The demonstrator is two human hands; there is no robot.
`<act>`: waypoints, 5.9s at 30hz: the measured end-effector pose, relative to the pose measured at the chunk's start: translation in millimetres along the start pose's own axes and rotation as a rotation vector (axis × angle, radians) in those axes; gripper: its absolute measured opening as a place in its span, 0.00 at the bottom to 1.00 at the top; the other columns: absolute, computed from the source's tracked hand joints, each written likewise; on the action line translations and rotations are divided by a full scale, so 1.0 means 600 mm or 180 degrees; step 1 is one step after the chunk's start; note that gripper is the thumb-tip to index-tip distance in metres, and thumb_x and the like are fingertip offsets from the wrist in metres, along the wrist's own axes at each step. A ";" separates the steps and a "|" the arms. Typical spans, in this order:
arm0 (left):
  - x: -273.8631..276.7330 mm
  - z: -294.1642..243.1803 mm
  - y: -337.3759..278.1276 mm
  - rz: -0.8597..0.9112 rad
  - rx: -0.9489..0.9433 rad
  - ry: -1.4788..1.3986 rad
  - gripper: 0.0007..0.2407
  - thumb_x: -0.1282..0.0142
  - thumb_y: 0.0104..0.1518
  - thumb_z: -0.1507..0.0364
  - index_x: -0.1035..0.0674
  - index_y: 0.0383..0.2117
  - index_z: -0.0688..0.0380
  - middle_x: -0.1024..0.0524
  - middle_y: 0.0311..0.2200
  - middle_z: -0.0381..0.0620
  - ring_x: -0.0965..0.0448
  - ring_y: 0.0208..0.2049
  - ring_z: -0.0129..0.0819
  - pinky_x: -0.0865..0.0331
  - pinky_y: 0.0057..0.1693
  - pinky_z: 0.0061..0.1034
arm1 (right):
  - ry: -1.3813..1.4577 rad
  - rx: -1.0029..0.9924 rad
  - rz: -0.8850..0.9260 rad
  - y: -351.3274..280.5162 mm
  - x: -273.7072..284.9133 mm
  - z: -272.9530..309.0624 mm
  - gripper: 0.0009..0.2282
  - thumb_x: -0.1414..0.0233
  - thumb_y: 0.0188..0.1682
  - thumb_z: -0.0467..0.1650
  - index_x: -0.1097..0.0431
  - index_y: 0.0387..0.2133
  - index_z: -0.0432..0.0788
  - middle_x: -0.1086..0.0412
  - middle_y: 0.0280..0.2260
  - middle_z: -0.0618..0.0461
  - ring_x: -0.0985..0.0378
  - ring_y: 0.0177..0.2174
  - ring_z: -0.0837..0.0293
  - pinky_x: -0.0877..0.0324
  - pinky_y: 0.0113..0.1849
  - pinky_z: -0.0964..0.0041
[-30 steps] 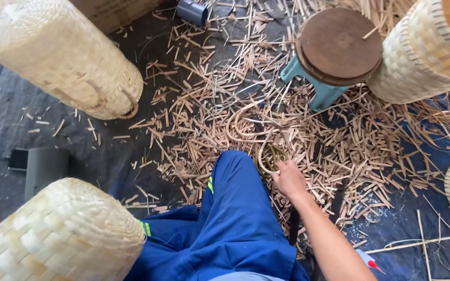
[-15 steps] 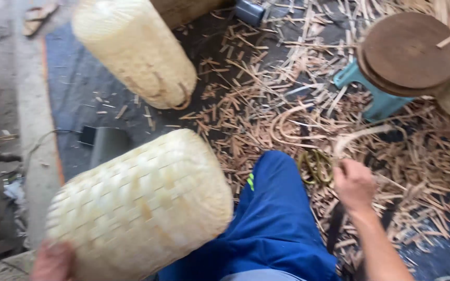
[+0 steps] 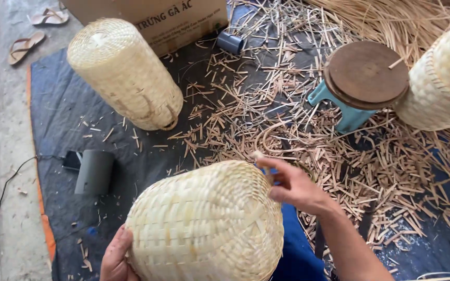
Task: The person sits on the floor with a woven bamboo basket on their lap and attaches a curved bamboo handle, threading and pressing the handle ends into the basket weave and rotating the basket to secure each side.
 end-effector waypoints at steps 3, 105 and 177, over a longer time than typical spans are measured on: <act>-0.018 0.008 -0.007 -0.0025 -0.0029 0.0137 0.17 0.55 0.64 0.70 0.29 0.56 0.68 0.23 0.51 0.56 0.21 0.49 0.41 0.29 0.56 0.37 | -0.0267 -0.0140 0.0197 0.018 -0.034 0.006 0.52 0.36 0.28 0.52 0.46 0.66 0.38 0.31 0.57 0.44 0.29 0.56 0.52 0.36 0.57 0.58; -0.309 -0.015 -0.182 0.0540 -0.3636 0.3442 0.10 0.40 0.55 0.78 0.24 0.42 0.58 0.31 0.55 0.59 0.37 0.65 0.66 0.42 0.68 0.52 | 0.0930 0.0418 0.0928 0.202 -0.052 0.113 0.11 0.45 0.54 0.31 0.24 0.42 0.33 0.20 0.36 0.49 0.18 0.35 0.63 0.23 0.39 0.67; -0.314 0.041 -0.230 0.0410 -0.3765 0.3776 0.18 0.33 0.53 0.62 0.24 0.42 0.61 0.36 0.59 0.66 0.41 0.66 0.73 0.48 0.69 0.62 | -0.1292 0.0417 0.1428 0.186 -0.048 0.222 0.11 0.44 0.51 0.34 0.21 0.36 0.37 0.25 0.22 0.60 0.27 0.24 0.70 0.29 0.27 0.71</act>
Point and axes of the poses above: each hand's wrist, its own y-axis towards the middle knuckle, its own x-axis out of the back of the hand, z = x × y, the point moved 2 cm from there along y, towards the middle knuckle
